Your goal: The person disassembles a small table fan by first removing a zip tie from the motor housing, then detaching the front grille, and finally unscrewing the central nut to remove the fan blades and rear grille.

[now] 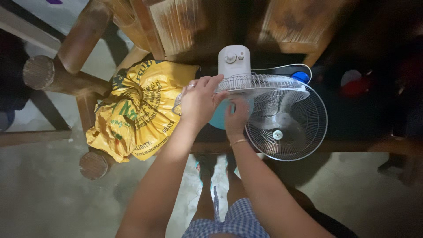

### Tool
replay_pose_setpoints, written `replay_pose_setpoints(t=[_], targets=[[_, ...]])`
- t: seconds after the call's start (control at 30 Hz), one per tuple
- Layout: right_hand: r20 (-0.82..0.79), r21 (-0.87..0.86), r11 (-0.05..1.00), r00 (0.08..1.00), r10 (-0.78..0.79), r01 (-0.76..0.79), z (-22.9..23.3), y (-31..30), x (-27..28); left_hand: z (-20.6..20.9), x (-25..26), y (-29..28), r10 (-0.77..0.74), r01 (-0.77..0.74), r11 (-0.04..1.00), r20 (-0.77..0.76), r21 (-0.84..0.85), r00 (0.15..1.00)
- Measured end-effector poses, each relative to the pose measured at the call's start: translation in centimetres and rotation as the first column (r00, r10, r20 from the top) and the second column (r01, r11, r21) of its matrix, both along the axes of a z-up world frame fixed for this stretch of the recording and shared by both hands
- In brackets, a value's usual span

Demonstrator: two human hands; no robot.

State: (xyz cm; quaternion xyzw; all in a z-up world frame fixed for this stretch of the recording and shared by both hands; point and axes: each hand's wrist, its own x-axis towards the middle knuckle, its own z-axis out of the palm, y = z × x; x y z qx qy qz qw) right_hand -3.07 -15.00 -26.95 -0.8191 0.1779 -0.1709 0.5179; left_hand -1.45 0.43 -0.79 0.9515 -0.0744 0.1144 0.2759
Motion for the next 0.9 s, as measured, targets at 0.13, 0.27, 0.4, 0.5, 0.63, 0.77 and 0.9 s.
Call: replay_pose_setpoints(t=[0.13,0.27,0.4,0.5,0.63,0.77,0.9], targets=[[-0.034,0.497,0.859,0.992,-0.125,0.126,-0.5,0.3,0.6,0.1,-0.2,0.1,0.008,-0.008,1.000,0.004,-0.002,1.000],[-0.330,0.940,-0.008,0.913,0.240,0.341,0.6,-0.9,3.7,-0.1,-0.1,0.1,0.014,-0.014,1.000,-0.007,0.026,1.000],[-0.215,0.977,0.064,0.951,0.224,0.205,0.8,-1.0,3.1,-0.1,0.1,-0.1,0.016,-0.016,0.999,0.003,0.031,1.000],[-0.384,0.923,0.080,0.894,0.229,0.376,2.4,-0.8,3.0,0.0,0.3,-0.1,0.002,-0.002,0.999,-0.003,0.037,1.000],[-0.404,0.897,-0.045,0.856,0.321,0.440,1.7,-1.4,3.6,0.1,0.4,-0.2,0.008,-0.008,0.999,0.000,0.051,1.000],[-0.300,0.931,-0.106,0.898,0.323,0.349,-0.7,-1.8,3.8,0.2,0.2,-0.1,0.012,-0.012,0.999,-0.016,0.037,1.000],[-0.394,0.889,-0.131,0.879,0.268,0.439,2.5,-1.6,3.3,0.3,0.3,0.0,0.008,-0.007,0.998,-0.026,0.055,1.000]])
